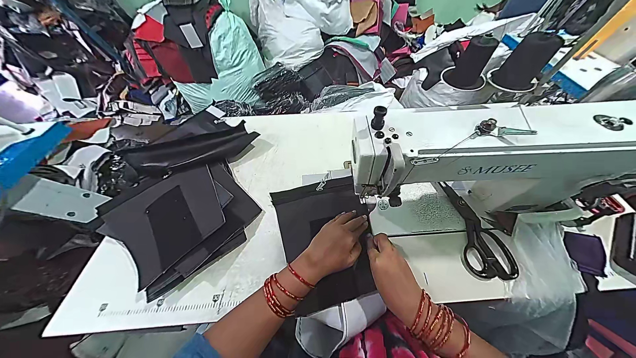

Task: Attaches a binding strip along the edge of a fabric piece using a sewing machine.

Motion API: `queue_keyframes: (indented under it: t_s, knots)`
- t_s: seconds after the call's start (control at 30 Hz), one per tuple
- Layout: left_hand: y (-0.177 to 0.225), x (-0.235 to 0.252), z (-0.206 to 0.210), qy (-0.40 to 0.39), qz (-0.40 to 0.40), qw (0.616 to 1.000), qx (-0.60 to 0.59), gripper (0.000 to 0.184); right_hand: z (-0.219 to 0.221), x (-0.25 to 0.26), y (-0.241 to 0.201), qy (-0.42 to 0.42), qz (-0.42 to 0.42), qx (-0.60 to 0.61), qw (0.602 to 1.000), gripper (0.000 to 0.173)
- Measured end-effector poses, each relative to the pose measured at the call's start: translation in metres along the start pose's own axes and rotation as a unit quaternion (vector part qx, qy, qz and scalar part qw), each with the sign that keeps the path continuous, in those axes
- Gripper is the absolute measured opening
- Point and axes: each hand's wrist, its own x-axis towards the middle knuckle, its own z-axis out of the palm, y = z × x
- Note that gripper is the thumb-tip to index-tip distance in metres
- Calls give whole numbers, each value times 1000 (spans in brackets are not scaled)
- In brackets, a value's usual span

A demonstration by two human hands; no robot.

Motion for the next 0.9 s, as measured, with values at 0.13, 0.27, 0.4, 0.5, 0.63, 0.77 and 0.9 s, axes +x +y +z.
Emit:
queue_keyframes:
  t_s: [0.13,0.27,0.4,0.5,0.63,0.77,0.9]
  knots:
    - [-10,8,-4,-21,-9,1000,-18,37,-1,14,2,-24,12,1,1000,28]
    - [-20,16,-6,-14,-8,1000,-23,34,6,26,5,18,4,-16,1000,26]
    - [-31,23,-10,-29,-15,998,-53,33,8,38,8,24,4,2,1000,27]
    - [-41,28,-12,-33,-12,997,-66,30,-13,54,3,-115,60,21,991,38]
    - [-50,33,-13,-27,-12,997,-65,29,-22,72,0,-180,98,25,979,43]
    - [-57,37,-10,-16,-3,998,-55,27,-24,82,-1,-194,109,12,975,43]
    - [-36,35,-14,-67,-73,994,-53,30,-18,76,9,-148,86,44,984,42]
